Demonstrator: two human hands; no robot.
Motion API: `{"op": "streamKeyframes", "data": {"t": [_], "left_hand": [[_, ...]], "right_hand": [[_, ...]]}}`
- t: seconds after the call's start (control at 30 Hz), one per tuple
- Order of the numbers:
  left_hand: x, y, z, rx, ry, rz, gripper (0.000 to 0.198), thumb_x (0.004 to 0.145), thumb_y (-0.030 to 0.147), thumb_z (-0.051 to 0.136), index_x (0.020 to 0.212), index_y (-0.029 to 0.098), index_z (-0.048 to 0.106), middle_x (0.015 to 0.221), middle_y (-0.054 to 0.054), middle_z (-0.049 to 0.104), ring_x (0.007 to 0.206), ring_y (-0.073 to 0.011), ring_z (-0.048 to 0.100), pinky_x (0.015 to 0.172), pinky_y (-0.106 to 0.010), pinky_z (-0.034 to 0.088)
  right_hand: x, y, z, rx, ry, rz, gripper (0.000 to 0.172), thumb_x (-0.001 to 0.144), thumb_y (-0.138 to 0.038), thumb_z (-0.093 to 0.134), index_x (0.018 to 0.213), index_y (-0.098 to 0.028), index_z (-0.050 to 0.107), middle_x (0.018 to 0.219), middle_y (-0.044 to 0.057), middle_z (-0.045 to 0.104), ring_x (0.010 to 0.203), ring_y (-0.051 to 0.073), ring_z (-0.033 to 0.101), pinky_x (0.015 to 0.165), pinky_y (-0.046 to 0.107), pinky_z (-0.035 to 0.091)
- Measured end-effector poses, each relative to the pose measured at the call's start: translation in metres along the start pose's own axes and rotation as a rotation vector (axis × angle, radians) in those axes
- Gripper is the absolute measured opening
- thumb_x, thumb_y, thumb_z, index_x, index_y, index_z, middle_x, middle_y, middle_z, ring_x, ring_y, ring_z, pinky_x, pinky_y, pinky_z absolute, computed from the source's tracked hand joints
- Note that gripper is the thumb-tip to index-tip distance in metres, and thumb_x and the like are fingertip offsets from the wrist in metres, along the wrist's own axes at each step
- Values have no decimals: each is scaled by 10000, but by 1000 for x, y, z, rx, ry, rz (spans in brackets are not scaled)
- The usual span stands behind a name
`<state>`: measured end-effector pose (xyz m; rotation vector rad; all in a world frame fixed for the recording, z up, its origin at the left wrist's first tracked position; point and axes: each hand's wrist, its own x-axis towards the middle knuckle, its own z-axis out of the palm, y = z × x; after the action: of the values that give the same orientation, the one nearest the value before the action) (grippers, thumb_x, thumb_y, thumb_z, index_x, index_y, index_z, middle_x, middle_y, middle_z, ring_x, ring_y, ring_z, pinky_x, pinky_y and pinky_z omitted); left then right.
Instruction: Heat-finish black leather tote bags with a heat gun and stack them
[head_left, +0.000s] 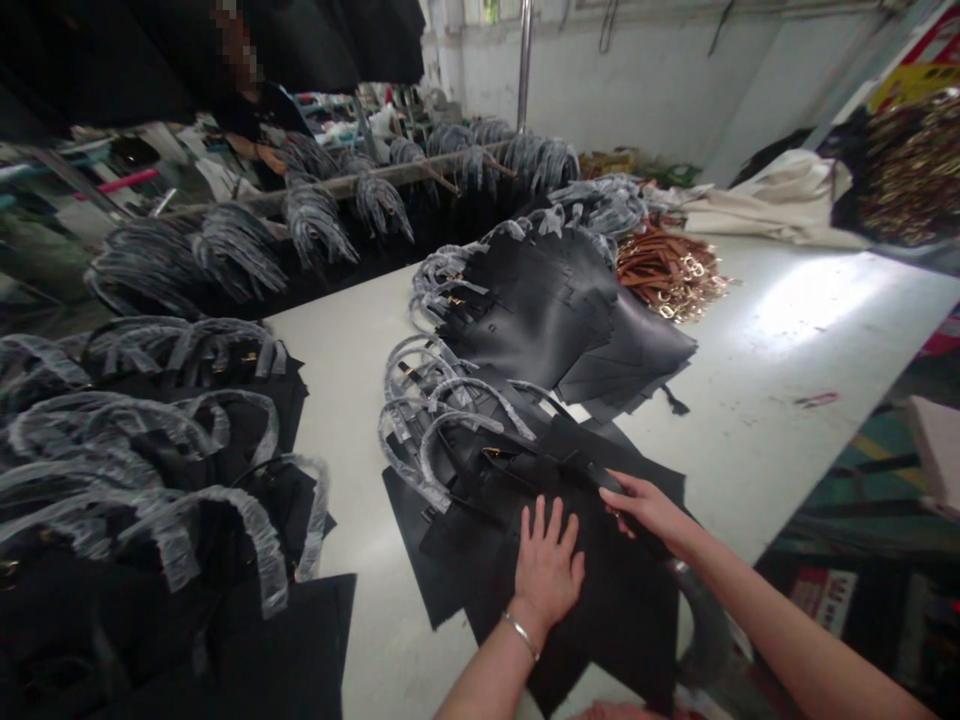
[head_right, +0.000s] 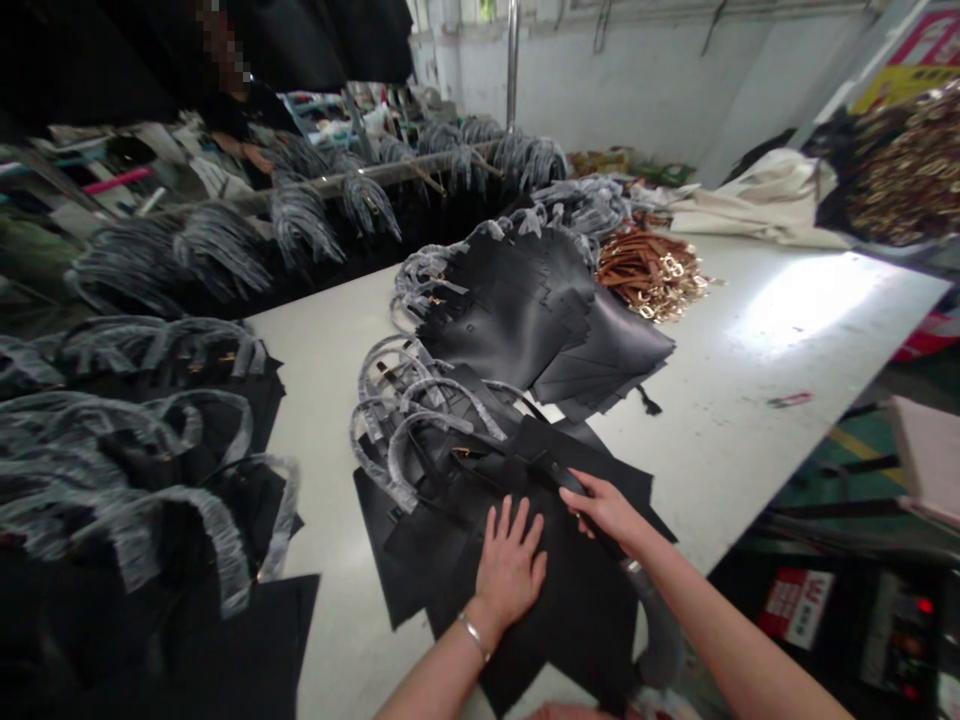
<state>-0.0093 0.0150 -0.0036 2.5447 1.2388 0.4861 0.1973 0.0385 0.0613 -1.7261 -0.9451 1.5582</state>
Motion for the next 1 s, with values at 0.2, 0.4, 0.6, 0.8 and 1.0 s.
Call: {"op": "streamKeyframes", "data": {"t": [0.2,0.4,0.6,0.8,1.0], "left_hand": [[-5,-1,0,-2,-4,27,514,853,424,555,1328,235,496,1490,-82,343,1393,-356,217,1083,-625,276],[-4,2,-4,8,-12,5,509,851,425,558,1322,240,498,1493,-75,340,1396,-352,212,1092,-623,266],[-12,-8,13,-27,155,-89,424,906,286,475,1313,167,469,1444,-135,397,1340,-289,353,1071,-543,364],[-9,-19,28,-2,334,-380,490,925,319,460,1362,114,381,1337,-196,470,1222,-329,460,966,-525,438],[-5,-25,25,-4,329,-361,452,919,361,476,1306,131,436,1282,-182,497,1167,-319,485,935,-505,434]], "right_hand": [[-5,-4,-6,-58,-31,-8,585,794,-396,648,1319,-178,506,648,-43,555,415,80,504,378,191,399],[5,-12,0,-103,63,-69,586,793,-415,640,1322,-198,513,675,-32,577,441,85,517,391,190,407],[-17,-12,-15,-153,109,-116,625,808,-446,623,1370,-214,476,644,-35,584,472,107,552,431,205,435],[-22,0,5,-198,28,-61,597,761,-381,672,1303,-157,562,603,-23,613,407,100,527,399,213,424],[-20,0,9,-100,201,-149,606,813,-428,605,1371,-232,472,682,-42,593,491,97,548,472,219,456]]}}
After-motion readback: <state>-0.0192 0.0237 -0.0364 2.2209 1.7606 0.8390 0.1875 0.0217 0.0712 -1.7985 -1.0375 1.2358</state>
